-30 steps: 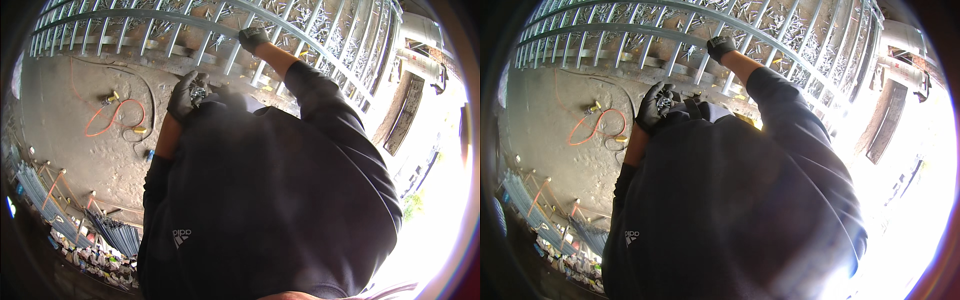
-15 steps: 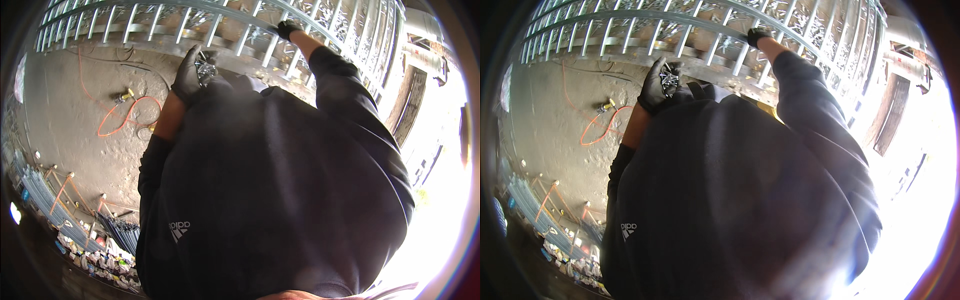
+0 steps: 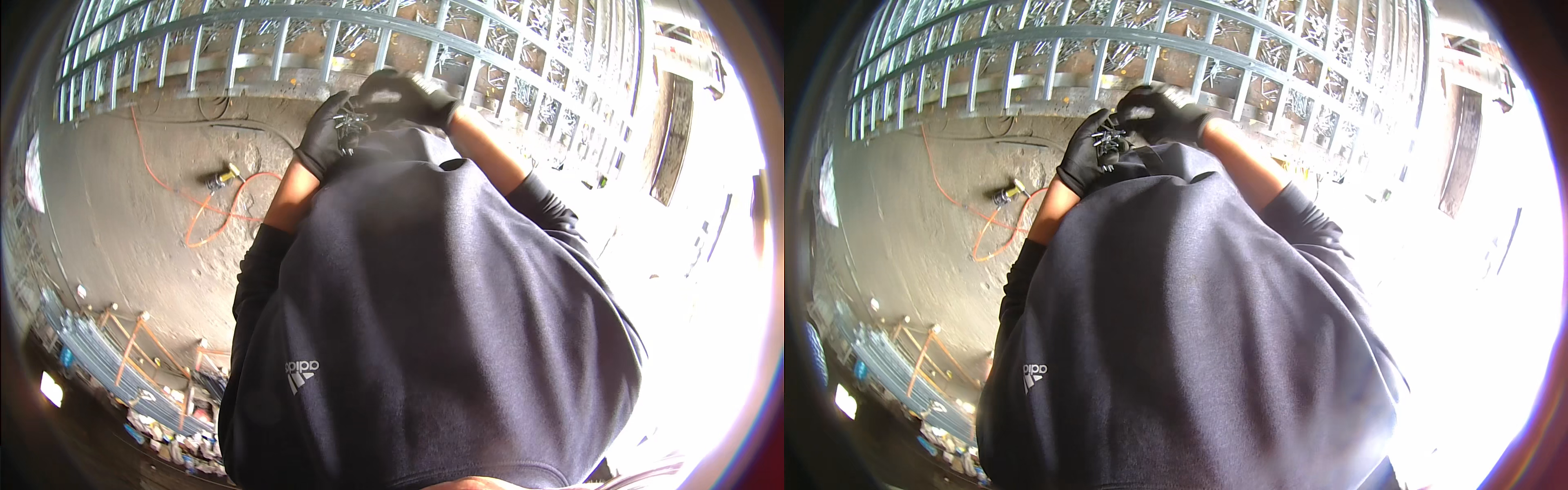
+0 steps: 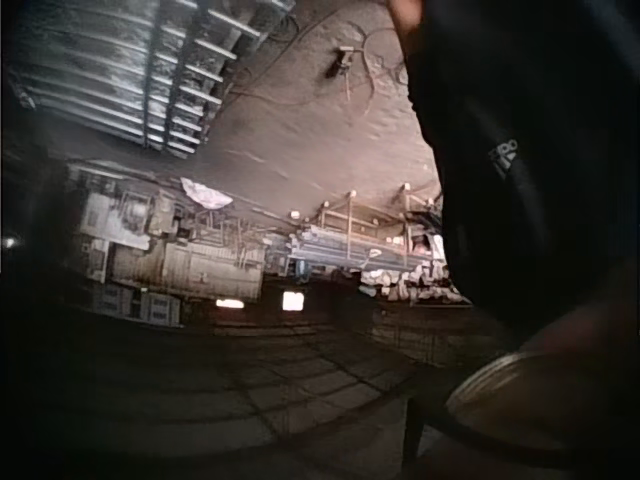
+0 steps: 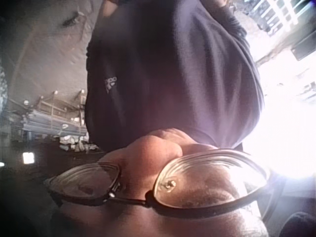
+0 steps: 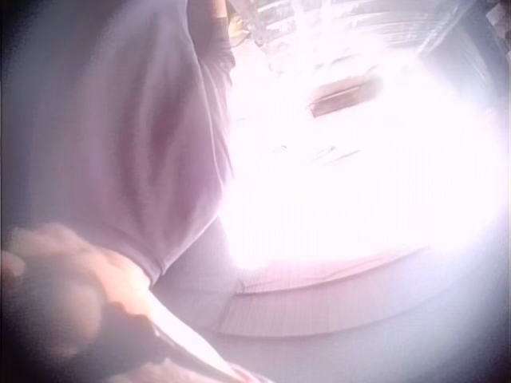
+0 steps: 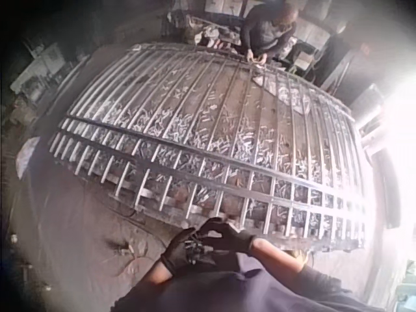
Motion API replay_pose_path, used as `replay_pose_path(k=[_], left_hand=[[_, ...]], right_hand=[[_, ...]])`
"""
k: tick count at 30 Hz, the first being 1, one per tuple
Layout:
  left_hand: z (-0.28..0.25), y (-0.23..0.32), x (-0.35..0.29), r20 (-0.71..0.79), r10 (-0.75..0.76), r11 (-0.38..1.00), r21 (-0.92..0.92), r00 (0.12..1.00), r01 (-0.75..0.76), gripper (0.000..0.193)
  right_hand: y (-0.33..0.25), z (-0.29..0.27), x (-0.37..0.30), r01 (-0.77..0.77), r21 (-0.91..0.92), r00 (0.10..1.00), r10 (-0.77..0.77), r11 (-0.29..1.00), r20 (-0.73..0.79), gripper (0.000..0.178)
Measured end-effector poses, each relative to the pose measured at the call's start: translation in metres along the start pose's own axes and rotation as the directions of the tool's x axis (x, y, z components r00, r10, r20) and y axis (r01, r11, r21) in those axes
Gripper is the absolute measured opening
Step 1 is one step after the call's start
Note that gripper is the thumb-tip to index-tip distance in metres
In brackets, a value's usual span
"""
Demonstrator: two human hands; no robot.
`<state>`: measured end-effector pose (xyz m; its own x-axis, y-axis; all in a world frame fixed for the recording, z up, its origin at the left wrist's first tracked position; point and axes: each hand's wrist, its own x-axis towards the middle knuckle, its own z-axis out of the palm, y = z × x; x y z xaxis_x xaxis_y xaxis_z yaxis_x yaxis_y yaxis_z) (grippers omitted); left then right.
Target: The person assembles a metal frame by inserting screws into pre-drilled holes and tightening them with a power drill. They repeatedly pick up screws, align them with the frame, and use the drill to secure them.
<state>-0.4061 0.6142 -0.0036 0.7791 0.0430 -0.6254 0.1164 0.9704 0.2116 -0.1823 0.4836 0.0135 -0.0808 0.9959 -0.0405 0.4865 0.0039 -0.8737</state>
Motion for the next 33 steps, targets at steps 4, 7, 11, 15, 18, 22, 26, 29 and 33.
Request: replay_pose_path(k=[4, 7, 11, 15, 18, 22, 26, 29, 33], left_hand=[[0.001, 0.01, 0.018, 0.019, -0.139, 0.99, -0.014, 0.99, 0.139, 0.035], [0.02, 0.019, 0.016, 0.115, -0.117, 0.99, -0.067, 0.986, 0.126, 0.035], [0.05, 0.04, 0.013, -0.101, -0.12, 0.991, 0.052, 0.988, 0.126, 0.023], [0.063, 0.05, 0.024, -0.1, -0.121, 0.989, 0.068, 0.988, 0.128, 0.019], [0.062, 0.048, 0.035, -0.071, -0.116, 0.99, 0.076, 0.991, 0.121, 0.025], [0.052, 0.047, 0.034, 0.077, -0.211, 0.977, 0.028, 0.974, 0.21, 0.028], [0.047, 0.056, 0.033, -0.017, -0.176, 0.982, 0.063, 0.984, 0.177, 0.027], [0.049, 0.066, 0.034, -0.13, -0.129, 0.983, 0.112, 0.983, 0.144, 0.027], [0.051, 0.082, 0.034, -0.045, -0.126, 0.987, 0.097, 0.991, 0.13, 0.03]], right_hand=[[-0.042, 0.012, 0.008, -0.075, 0.048, 0.983, 0.082, 0.996, -0.165, 0.023], [-0.042, -0.012, 0.01, -0.151, 0.165, 0.973, 0.177, 0.975, -0.15, 0.015], [-0.035, -0.036, 0.021, -0.109, 0.067, 0.958, 0.123, 0.992, -0.259, 0.011], [-0.016, -0.037, 0.028, -0.015, 0.114, 0.929, 0.056, 0.993, -0.366, 0.011], [0.02, -0.033, 0.011, 0.056, 0.5, 0.901, 0.172, 0.864, -0.398, 0.017], [0.114, -0.057, -0.018, -0.386, 0.146, 0.714, 0.396, 0.911, -0.577, 0.015], [0.183, -0.078, -0.038, -0.566, -0.129, 0.695, 0.387, 0.814, -0.606, 0.017], [0.198, -0.085, -0.04, -0.568, -0.073, 0.673, 0.412, 0.82, -0.615, 0.02], [0.195, -0.085, -0.035, -0.642, -0.145, 0.656, 0.441, 0.753, -0.613, 0.02]])
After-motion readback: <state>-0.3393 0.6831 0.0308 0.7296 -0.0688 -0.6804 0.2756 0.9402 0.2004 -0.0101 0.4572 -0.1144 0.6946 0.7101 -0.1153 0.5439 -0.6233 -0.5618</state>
